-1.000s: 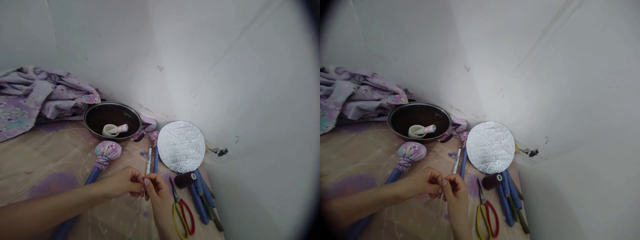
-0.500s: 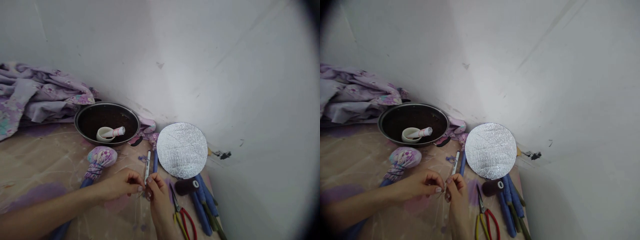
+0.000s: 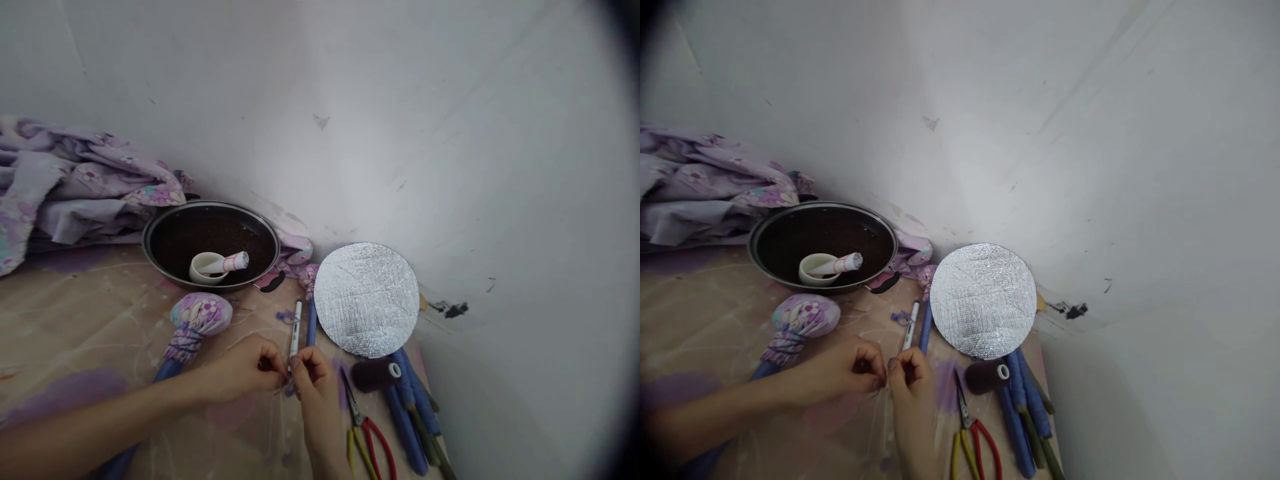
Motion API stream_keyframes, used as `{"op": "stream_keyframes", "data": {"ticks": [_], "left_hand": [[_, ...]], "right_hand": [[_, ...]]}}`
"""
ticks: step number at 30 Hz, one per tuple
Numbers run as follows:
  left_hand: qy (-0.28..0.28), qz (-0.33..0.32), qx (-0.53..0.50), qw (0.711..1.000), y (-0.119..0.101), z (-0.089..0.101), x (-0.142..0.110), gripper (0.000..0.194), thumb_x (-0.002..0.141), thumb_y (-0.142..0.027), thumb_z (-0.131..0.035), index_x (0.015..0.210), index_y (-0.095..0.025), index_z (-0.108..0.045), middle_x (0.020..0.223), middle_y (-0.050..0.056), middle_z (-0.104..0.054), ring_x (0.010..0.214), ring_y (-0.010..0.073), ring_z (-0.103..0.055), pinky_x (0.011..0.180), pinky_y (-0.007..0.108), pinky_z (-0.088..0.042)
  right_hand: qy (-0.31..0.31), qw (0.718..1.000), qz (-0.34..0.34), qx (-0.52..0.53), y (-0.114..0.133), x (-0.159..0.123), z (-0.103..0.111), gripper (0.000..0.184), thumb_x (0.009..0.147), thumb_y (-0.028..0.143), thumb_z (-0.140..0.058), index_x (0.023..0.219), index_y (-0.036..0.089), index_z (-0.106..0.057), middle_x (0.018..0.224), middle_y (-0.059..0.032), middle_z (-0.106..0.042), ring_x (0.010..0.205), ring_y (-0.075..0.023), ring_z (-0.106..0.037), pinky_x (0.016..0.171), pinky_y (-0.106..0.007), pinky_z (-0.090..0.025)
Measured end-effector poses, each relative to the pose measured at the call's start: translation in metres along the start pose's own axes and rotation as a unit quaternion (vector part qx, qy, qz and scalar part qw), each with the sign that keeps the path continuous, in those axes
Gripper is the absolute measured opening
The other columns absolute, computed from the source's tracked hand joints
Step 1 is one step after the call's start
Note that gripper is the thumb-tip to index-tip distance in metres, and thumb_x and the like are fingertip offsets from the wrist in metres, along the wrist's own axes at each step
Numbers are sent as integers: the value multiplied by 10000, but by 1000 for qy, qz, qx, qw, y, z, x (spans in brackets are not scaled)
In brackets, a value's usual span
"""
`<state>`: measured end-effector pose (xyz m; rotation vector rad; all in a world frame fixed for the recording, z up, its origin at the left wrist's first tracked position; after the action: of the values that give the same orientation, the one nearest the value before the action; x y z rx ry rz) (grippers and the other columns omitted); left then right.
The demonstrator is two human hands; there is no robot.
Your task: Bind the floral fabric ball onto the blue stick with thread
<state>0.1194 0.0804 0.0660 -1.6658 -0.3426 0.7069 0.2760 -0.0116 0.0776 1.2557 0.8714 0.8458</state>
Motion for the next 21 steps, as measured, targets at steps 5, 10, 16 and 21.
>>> {"op": "stream_keyframes", "data": {"ticks": [5,10,16,21], "left_hand": [[-23,-7,13,1000,1,2,0,125,713,-371,-855,718,-277,-773,749,-26,-764,772,210,-632,760,320,-516],[-55,-26,57,996,0,14,5,132,747,-384,-812,725,-294,-718,732,-21,-715,748,225,-617,760,345,-524],[-126,-76,167,975,-14,33,6,143,870,-347,-811,786,-296,-707,806,-5,-706,795,259,-648,812,374,-513],[-156,-126,260,945,-22,34,9,313,1061,-375,-776,775,-279,-691,1056,90,-783,1105,376,-762,1088,505,-585]], "right_hand": [[-7,1000,13,-10,1,-1,2,466,913,638,-998,756,286,-737,699,66,-561,664,-173,-453,682,-309,-474],[-49,998,32,-7,5,6,19,629,902,808,-1030,736,279,-732,664,72,-536,614,-162,-449,603,-289,-426],[-152,986,62,5,14,8,85,758,852,972,-1061,823,283,-746,619,87,-553,574,-159,-486,561,-281,-424],[-370,909,169,-91,23,-1,153,699,979,956,-974,1020,278,-811,792,24,-731,739,-233,-664,734,-376,-564]]}}
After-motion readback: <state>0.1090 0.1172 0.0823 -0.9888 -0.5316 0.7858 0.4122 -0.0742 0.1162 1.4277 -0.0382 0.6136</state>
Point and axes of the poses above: each hand's wrist, its own x-axis towards the middle knuckle, its own z-axis out of the back of the hand, y = z × x, the point moved 4 cm from there along x, towards the middle knuckle
